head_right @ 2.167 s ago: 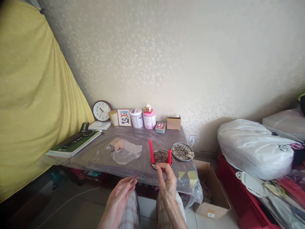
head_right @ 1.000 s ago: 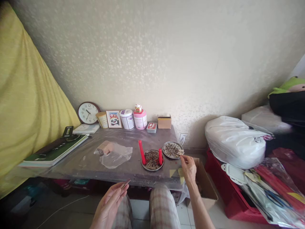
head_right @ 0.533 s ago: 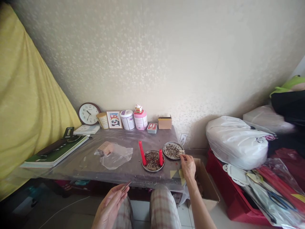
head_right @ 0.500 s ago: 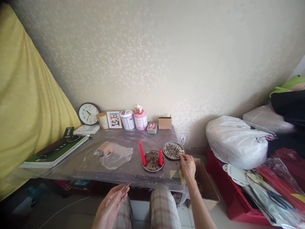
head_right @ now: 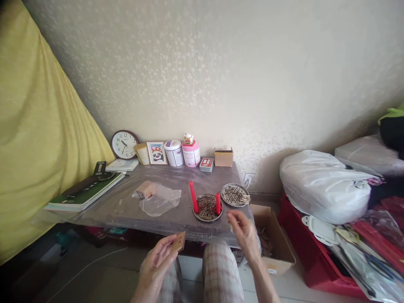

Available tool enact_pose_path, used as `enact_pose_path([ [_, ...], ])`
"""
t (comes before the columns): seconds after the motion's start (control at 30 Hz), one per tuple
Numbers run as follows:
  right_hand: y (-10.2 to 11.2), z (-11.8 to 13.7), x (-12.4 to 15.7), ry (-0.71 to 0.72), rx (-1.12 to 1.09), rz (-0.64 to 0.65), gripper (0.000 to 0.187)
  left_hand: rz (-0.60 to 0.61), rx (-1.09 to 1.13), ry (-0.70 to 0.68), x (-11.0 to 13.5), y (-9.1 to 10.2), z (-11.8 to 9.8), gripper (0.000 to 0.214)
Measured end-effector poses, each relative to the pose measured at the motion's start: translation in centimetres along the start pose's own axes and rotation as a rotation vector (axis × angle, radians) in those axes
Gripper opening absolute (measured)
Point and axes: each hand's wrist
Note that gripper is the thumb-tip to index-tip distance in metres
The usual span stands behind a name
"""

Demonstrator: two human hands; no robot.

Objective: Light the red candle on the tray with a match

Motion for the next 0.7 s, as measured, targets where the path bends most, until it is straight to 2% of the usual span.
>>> enact_pose_path([
  [0.03,-0.6,1.3,1.4,0.025,-0.066,0.139,0.042,0.008,-0.015,-0.007,0.1,-0.2,-0.2,0.042],
  [0.1,-1.9,3.7,3.8,0.103,-0.182,0.322,0.035,0.022,-0.049,-0.017,0.4,-0.7,-0.8,0.042],
  [0.17,-3.0,5.4,5.4,0.189,-0.22,0.466,0.037,0.034,-0.098,-0.045,0.7,-1.0,-1.3,0.041],
  [0.23,-3.7,6.5,6.2,0.238,-0.23,0.546,0.043,0.039,-0.151,-0.088,1.0,-1.1,-1.5,0.039],
  [0.33,-4.4,7.1,6.5,0.24,-0.238,0.573,0.037,0.043,-0.182,-0.125,1.1,-0.9,-1.4,0.038],
  [0.43,-4.7,7.2,6.7,0.245,-0.253,0.544,0.028,0.063,-0.082,-0.089,1.1,-0.6,-1.1,0.043],
  [0.7,-5.3,7.1,7.8,0.259,-0.231,0.428,0.035,0.133,0.49,0.226,0.9,-0.7,-1.0,0.023],
])
Point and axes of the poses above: each hand's wrist, its own x-axis away from the middle knuckle, its own y-axis out of the back of the hand, z = x × y, and after that the axes turned 3 degrees about y, right-handed
